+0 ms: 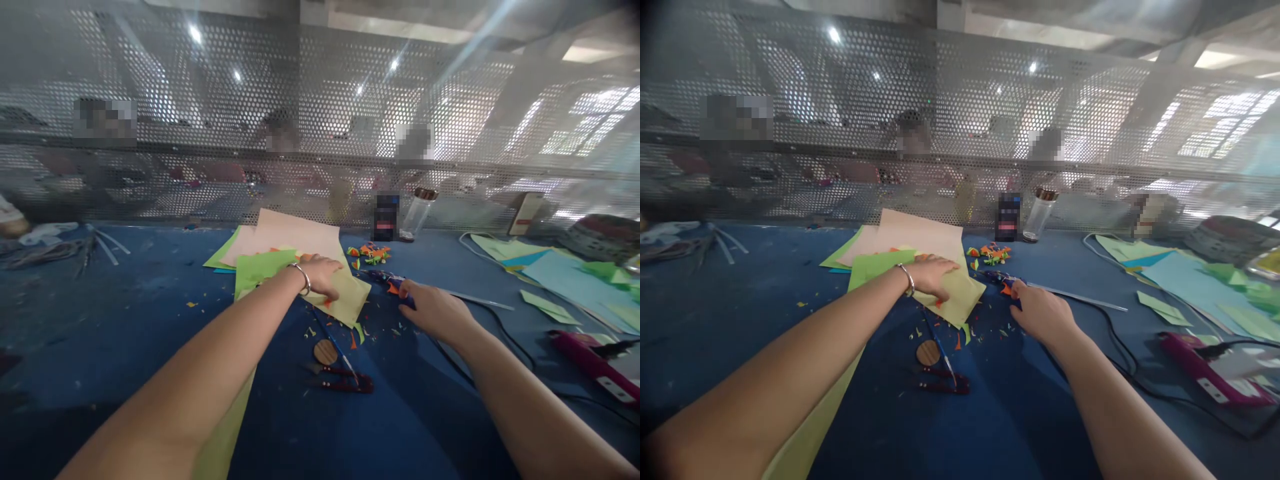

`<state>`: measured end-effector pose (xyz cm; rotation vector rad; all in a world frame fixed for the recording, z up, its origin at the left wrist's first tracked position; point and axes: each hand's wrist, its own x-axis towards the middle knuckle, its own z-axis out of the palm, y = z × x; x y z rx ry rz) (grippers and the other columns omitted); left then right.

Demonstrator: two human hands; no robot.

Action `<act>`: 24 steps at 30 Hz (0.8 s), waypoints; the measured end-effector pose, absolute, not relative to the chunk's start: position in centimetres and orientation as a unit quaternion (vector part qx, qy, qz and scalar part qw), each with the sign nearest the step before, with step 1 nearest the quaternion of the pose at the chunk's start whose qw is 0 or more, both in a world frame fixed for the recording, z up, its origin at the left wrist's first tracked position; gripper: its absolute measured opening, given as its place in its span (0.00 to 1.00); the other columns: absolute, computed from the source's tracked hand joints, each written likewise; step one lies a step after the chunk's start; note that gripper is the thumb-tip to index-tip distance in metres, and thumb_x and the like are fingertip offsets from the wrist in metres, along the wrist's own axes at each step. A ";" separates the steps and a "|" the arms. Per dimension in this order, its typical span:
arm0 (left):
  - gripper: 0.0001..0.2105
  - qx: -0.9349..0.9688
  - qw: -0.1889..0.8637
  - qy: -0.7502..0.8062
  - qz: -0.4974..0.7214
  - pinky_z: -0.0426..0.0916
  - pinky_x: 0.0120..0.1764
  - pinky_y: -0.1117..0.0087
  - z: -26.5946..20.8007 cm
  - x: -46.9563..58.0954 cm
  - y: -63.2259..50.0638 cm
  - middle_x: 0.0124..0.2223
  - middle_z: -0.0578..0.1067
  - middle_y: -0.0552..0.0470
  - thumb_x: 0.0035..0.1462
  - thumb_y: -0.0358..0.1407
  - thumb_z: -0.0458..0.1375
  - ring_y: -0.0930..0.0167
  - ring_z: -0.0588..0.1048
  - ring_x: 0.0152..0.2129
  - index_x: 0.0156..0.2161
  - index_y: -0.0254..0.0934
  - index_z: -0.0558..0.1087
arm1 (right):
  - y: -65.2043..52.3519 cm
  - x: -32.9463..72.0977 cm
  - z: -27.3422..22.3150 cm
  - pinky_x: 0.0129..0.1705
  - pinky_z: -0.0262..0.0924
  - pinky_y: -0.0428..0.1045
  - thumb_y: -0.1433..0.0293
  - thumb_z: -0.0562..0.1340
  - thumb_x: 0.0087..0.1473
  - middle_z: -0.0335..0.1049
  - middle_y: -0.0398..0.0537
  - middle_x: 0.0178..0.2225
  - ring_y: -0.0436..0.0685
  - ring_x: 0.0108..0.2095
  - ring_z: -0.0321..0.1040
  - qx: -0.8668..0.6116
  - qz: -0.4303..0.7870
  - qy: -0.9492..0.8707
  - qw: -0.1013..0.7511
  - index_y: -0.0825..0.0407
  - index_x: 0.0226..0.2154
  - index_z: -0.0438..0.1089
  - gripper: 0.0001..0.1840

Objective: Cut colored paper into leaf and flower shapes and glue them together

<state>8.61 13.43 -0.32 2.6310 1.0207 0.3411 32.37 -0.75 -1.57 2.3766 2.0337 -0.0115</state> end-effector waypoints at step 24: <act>0.14 0.782 0.016 0.596 0.183 0.64 0.44 0.59 0.4 5.2 20.0 0.40 0.78 0.46 0.61 0.29 0.51 0.61 0.74 0.39 0.48 0.41 0.74 | -0.2 33.6 -2.1 0.32 0.51 0.51 0.60 0.56 0.59 0.78 0.49 0.41 0.66 0.42 0.75 0.756 -0.017 0.654 0.005 0.44 0.53 0.67 0.20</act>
